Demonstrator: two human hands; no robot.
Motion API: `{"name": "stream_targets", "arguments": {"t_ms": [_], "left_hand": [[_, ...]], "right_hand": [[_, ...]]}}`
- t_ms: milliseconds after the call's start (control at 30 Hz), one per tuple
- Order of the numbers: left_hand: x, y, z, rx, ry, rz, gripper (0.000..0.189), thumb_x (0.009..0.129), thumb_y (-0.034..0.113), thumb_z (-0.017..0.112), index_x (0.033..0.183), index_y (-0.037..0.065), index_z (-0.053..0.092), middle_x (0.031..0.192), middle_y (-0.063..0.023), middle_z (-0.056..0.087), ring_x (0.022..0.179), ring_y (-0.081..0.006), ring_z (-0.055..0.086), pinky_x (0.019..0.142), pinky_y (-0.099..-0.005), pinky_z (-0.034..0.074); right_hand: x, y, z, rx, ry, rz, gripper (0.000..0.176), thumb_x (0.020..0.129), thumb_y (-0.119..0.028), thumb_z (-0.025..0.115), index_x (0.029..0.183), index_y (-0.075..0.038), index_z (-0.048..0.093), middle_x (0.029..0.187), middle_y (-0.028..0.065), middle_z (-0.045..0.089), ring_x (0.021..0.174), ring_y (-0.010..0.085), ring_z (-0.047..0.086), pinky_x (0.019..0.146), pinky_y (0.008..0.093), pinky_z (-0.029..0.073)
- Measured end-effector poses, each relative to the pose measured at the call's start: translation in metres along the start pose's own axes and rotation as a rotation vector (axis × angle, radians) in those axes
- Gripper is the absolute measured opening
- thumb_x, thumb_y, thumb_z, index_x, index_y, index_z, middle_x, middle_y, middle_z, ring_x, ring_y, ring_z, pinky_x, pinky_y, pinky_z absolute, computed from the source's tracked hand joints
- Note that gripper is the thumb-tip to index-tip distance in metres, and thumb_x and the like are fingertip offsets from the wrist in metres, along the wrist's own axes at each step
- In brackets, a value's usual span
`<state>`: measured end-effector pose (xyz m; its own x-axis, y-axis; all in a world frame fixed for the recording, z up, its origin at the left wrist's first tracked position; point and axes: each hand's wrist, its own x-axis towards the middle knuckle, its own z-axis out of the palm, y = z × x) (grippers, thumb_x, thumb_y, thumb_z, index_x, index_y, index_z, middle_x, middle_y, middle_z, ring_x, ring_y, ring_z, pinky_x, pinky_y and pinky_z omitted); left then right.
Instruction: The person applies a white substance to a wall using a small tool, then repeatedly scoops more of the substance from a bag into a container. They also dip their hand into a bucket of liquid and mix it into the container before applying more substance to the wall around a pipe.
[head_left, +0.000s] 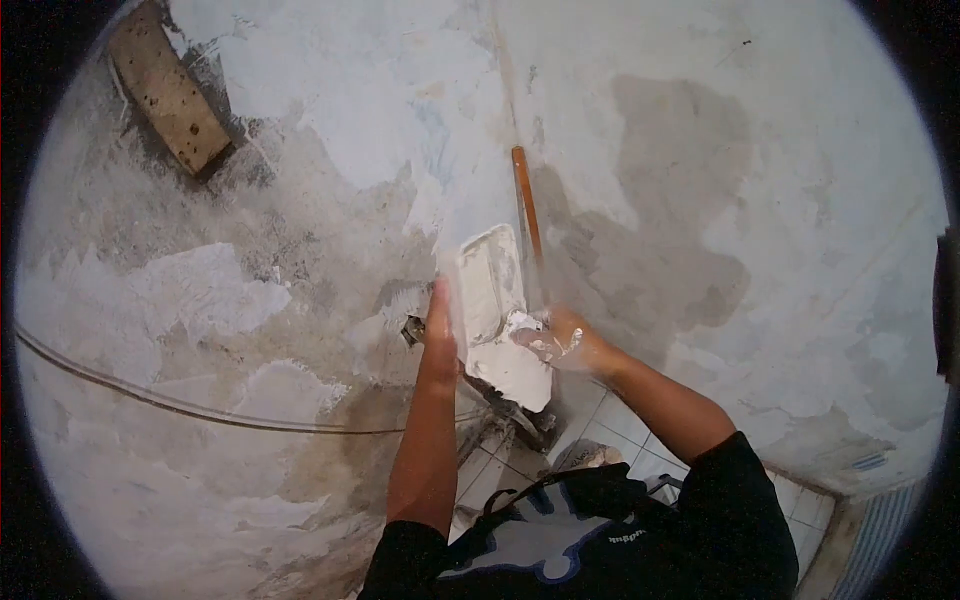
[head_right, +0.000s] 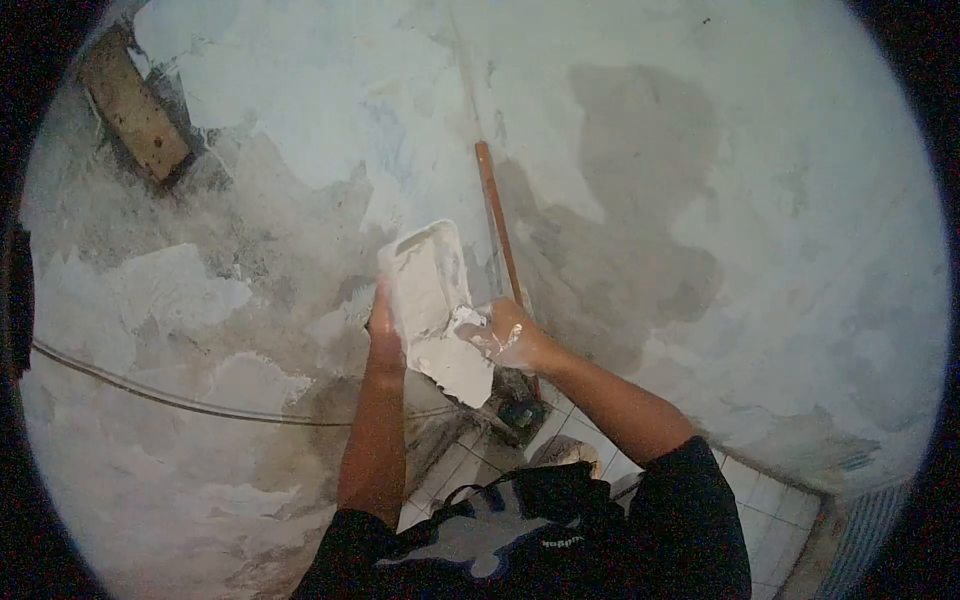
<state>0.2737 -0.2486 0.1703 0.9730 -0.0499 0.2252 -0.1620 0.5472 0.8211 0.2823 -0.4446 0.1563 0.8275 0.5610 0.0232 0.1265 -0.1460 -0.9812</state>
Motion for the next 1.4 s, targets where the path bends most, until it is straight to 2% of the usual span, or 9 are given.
{"name": "stream_targets", "arguments": {"t_ms": [133, 167, 267, 333, 400, 500, 800, 1000, 1400], "left_hand": [[-0.003, -0.005, -0.017, 0.059, -0.128, 0.376, 0.062, 0.1, 0.049, 0.031, 0.142, 0.004, 0.033, 0.141, -0.011, 0.043, 0.126, -0.0251, 0.046, 0.106, -0.0387, 0.036], [-0.002, -0.003, -0.018, -0.157, 0.048, 0.215, 0.061, 0.1, 0.049, 0.029, 0.143, 0.006, 0.033, 0.141, -0.0096, 0.043, 0.126, -0.0244, 0.045, 0.106, -0.0386, 0.036], [0.0, -0.009, -0.033, -0.249, -0.008, 0.236, 0.062, 0.1, 0.051, 0.03, 0.143, 0.006, 0.033, 0.141, -0.0092, 0.043, 0.126, -0.0243, 0.045, 0.106, -0.0389, 0.036], [-0.002, -0.013, -0.035, -0.198, 0.01, 0.264, 0.063, 0.099, 0.052, 0.03, 0.143, 0.006, 0.032, 0.141, -0.0096, 0.042, 0.126, -0.0244, 0.045, 0.106, -0.0391, 0.036], [-0.004, -0.014, -0.031, -0.149, 0.022, 0.291, 0.064, 0.099, 0.053, 0.03, 0.143, 0.006, 0.032, 0.142, -0.0099, 0.042, 0.126, -0.0246, 0.045, 0.105, -0.0392, 0.037], [-0.008, -0.009, -0.021, -0.195, 0.063, 0.181, 0.065, 0.098, 0.054, 0.031, 0.143, 0.006, 0.031, 0.142, -0.0104, 0.041, 0.125, -0.0253, 0.045, 0.105, -0.0392, 0.038], [-0.012, -0.007, -0.016, -0.079, 0.085, 0.199, 0.066, 0.098, 0.055, 0.03, 0.144, 0.007, 0.029, 0.14, -0.013, 0.041, 0.125, -0.0281, 0.046, 0.102, -0.0433, 0.041], [-0.007, 0.0, -0.015, -0.146, 0.041, 0.149, 0.063, 0.099, 0.053, 0.028, 0.142, 0.007, 0.032, 0.137, -0.0127, 0.045, 0.121, -0.028, 0.049, 0.101, -0.0427, 0.043], [-0.003, -0.011, -0.012, -0.093, 0.045, 0.09, 0.058, 0.1, 0.048, 0.03, 0.139, 0.005, 0.038, 0.132, -0.0109, 0.05, 0.118, -0.0234, 0.052, 0.099, -0.0366, 0.043]], "right_hand": [[-0.018, -0.029, 0.003, 0.142, 0.075, 0.02, 0.033, 0.088, -0.031, 0.065, 0.088, 0.001, 0.066, 0.072, -0.0002, 0.06, 0.062, 0.0066, 0.051, 0.055, 0.0265, 0.041], [-0.021, -0.033, 0.004, 0.218, 0.11, 0.017, 0.033, 0.089, -0.032, 0.065, 0.088, 0.0, 0.066, 0.074, -0.0007, 0.06, 0.064, 0.0051, 0.051, 0.055, 0.0254, 0.041], [-0.007, -0.021, 0.002, 0.438, 0.29, -0.121, 0.036, 0.09, -0.031, 0.065, 0.098, 0.004, 0.064, 0.073, 0.0042, 0.064, 0.062, 0.0105, 0.055, 0.056, 0.0295, 0.045], [-0.012, -0.044, 0.001, 0.261, 0.333, -0.196, 0.036, 0.088, -0.029, 0.066, 0.101, 0.005, 0.062, 0.071, 0.0072, 0.065, 0.06, 0.0164, 0.058, 0.059, 0.0328, 0.047], [-0.01, -0.05, 0.003, -0.338, 0.577, -0.327, 0.038, 0.085, -0.027, 0.068, 0.103, 0.006, 0.061, 0.072, 0.0159, 0.067, 0.06, 0.0268, 0.063, 0.062, 0.0381, 0.049], [0.0, -0.04, 0.015, -0.489, 0.705, -0.491, 0.038, 0.082, -0.024, 0.069, 0.102, 0.008, 0.062, 0.076, 0.0233, 0.066, 0.067, 0.0344, 0.065, 0.066, 0.0424, 0.049], [0.002, -0.043, 0.026, -0.138, 0.516, -0.116, 0.028, 0.084, -0.02, 0.065, 0.099, 0.005, 0.066, 0.073, 0.0204, 0.067, 0.063, 0.0312, 0.066, 0.065, 0.0411, 0.05], [0.006, -0.025, 0.033, -0.119, 0.609, -0.354, 0.029, 0.085, -0.019, 0.064, 0.099, 0.006, 0.066, 0.077, 0.0214, 0.068, 0.068, 0.0324, 0.067, 0.066, 0.0395, 0.051], [0.008, -0.023, 0.04, -0.025, 0.582, -0.189, 0.03, 0.084, -0.019, 0.065, 0.1, 0.006, 0.066, 0.084, 0.0227, 0.068, 0.077, 0.0322, 0.068, 0.07, 0.0399, 0.05]]}}
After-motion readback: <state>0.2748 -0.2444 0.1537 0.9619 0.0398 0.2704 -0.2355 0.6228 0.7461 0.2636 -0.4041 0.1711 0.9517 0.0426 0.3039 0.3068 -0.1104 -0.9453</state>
